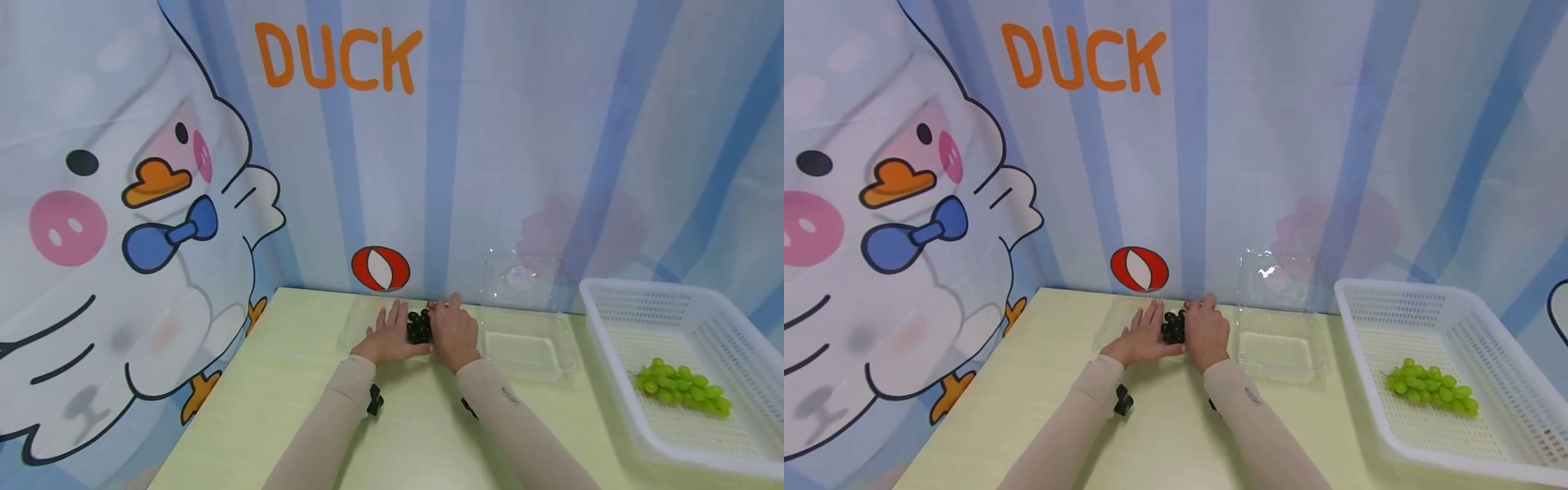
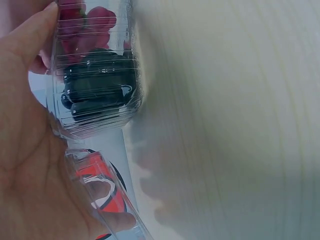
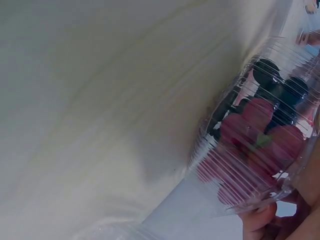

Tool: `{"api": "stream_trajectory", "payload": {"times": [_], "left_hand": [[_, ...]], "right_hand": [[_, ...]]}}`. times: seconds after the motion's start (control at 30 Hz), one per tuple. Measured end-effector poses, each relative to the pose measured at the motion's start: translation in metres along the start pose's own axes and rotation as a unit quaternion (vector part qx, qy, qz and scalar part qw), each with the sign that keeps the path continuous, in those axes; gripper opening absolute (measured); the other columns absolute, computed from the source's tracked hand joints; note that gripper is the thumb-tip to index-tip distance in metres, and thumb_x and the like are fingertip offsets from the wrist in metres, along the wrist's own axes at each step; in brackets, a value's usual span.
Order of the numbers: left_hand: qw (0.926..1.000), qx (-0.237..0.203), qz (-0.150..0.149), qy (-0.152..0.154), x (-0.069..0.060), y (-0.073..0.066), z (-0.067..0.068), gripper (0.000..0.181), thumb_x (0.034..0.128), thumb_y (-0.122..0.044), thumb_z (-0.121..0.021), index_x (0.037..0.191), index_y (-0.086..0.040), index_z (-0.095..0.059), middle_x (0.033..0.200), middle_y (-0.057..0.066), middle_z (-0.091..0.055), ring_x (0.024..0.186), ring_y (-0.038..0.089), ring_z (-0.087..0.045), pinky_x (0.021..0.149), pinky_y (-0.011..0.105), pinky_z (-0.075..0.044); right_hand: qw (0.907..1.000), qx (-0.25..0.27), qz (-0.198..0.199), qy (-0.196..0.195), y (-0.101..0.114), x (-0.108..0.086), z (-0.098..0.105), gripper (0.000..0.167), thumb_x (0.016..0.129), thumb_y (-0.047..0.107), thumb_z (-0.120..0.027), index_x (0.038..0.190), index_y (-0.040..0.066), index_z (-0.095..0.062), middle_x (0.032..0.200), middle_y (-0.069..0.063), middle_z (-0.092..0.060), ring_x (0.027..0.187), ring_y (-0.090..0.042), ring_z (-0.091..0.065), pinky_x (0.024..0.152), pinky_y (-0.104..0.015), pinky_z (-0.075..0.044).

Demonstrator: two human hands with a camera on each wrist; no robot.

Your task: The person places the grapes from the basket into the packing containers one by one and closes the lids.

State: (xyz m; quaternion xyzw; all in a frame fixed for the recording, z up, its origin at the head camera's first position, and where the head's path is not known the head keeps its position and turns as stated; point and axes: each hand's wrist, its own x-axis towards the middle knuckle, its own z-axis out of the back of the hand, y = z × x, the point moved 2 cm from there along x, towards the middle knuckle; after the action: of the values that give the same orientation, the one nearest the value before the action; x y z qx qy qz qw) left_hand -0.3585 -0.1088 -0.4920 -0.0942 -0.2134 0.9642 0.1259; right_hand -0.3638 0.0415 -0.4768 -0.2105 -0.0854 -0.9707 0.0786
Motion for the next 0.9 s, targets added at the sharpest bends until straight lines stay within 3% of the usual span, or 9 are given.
{"api": "stream_trajectory", "payload": {"times": [0.2,0.37,0.9], "left_hand": [[1.0000,-0.001,-0.003,0.001,0.0009,0.0010,0.0003,0.120,0.0843,-0.077,-0.060,0.164,-0.010,0.001,0.172,0.008,0.006,0.156,0.044,0.003,0.115,0.075,-0.016],[1.0000,0.000,-0.004,0.002,-0.0006,0.0003,0.0007,0.122,0.0837,-0.078,-0.059,0.164,-0.010,0.002,0.172,0.008,0.007,0.156,0.044,0.003,0.115,0.075,-0.015],[0.9999,-0.006,-0.006,-0.009,-0.0046,-0.0026,0.0019,0.121,0.0844,-0.076,-0.060,0.164,-0.009,0.000,0.172,0.010,0.004,0.155,0.045,0.000,0.114,0.075,-0.017]], "right_hand": [[0.9998,0.006,0.004,0.020,0.0000,0.0007,0.0020,0.034,0.104,0.029,-0.060,0.109,-0.002,-0.072,0.093,-0.015,-0.054,0.065,-0.032,-0.064,0.053,-0.047,-0.056],[0.9992,0.007,0.005,0.040,-0.0014,0.0009,0.0009,0.034,0.104,0.029,-0.059,0.111,-0.002,-0.073,0.094,-0.016,-0.054,0.063,-0.033,-0.064,0.053,-0.046,-0.056],[0.9988,-0.007,0.010,0.048,-0.0022,-0.0002,-0.0002,0.038,0.106,0.032,-0.056,0.112,-0.002,-0.072,0.094,-0.018,-0.056,0.060,-0.032,-0.064,0.054,-0.045,-0.058]]}}
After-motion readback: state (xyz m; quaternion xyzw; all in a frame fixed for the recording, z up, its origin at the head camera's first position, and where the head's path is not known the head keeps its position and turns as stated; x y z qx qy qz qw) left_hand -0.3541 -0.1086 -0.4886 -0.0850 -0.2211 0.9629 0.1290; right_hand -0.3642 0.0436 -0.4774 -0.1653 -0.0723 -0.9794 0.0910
